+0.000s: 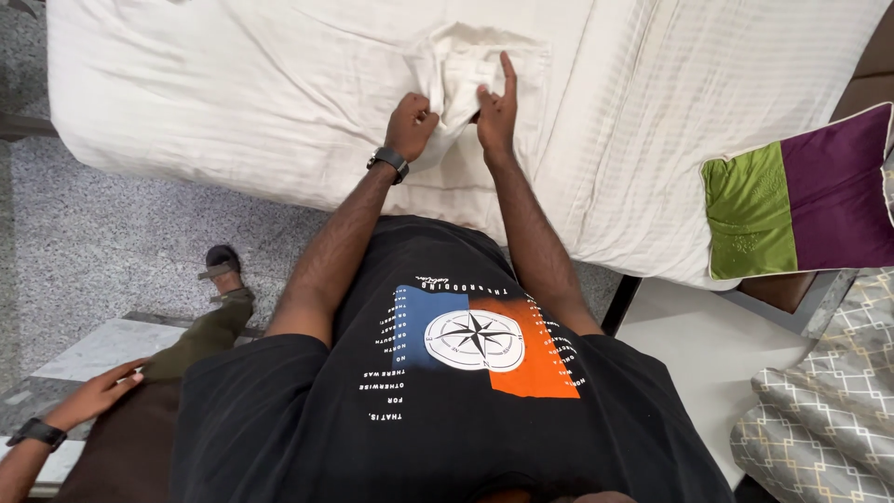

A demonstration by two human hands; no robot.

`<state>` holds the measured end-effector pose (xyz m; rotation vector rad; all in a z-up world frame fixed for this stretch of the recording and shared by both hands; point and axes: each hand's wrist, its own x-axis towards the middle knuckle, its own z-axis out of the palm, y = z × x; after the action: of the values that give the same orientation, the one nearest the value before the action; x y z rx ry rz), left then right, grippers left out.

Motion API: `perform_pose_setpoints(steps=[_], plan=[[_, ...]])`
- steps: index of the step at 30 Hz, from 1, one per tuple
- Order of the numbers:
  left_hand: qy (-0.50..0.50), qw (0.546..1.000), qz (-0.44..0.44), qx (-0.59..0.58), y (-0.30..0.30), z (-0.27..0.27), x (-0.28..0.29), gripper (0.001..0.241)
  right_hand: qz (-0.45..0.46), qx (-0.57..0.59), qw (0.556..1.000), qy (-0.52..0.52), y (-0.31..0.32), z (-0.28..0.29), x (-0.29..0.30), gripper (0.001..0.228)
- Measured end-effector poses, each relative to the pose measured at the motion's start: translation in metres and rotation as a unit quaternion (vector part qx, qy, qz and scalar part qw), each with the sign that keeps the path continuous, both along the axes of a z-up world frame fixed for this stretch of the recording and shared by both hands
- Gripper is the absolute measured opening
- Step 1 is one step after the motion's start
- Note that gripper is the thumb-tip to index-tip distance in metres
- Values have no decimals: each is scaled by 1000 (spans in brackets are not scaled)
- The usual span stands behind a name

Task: The person folds a white towel on a bed, then proceeds to fold a white bedsheet. The person uses both hands to smooth, align, and fold the items into neat rectangles.

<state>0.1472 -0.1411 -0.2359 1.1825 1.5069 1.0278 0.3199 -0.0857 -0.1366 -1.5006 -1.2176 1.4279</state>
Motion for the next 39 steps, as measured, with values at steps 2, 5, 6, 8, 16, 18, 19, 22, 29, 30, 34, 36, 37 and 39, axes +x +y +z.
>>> perform_pose_setpoints(steps=[2,5,6,8,16,18,19,22,29,30,34,36,37,39], plan=[[-16,1000,6,3,2,13,-3,16,-24,37,999,-14,3,-17,8,53],[-105,994,4,16,6,60,-9,16,-26,152,988,-19,10,-41,15,36],[-179,983,-6,27,7,80,-11,23,-1,229,973,-11,12,-49,18,31],[-151,984,-40,81,9,74,-8,22,2,201,979,-22,12,-14,2,29],[-143,972,-102,157,17,88,1,14,48,229,964,-128,6,60,-24,60],[-63,987,-68,131,17,96,4,12,93,274,931,-223,2,80,-30,83],[-64,987,-69,132,19,94,6,12,92,274,931,-224,1,83,-32,83],[-36,997,-50,48,24,93,8,16,96,301,905,-285,3,81,-35,81],[97,980,20,170,20,120,3,13,-24,238,932,-271,9,65,-26,30],[135,966,43,214,20,123,2,18,-48,269,933,-235,10,65,-25,29],[143,987,42,60,24,117,-5,20,-76,291,936,-181,8,79,-26,27],[204,978,28,31,27,113,-8,30,-94,334,930,-121,9,88,-23,27],[204,978,28,31,28,104,-14,30,-94,334,930,-121,14,90,-17,27],[239,968,66,34,30,85,-25,31,-180,359,902,-155,22,93,-3,35]])
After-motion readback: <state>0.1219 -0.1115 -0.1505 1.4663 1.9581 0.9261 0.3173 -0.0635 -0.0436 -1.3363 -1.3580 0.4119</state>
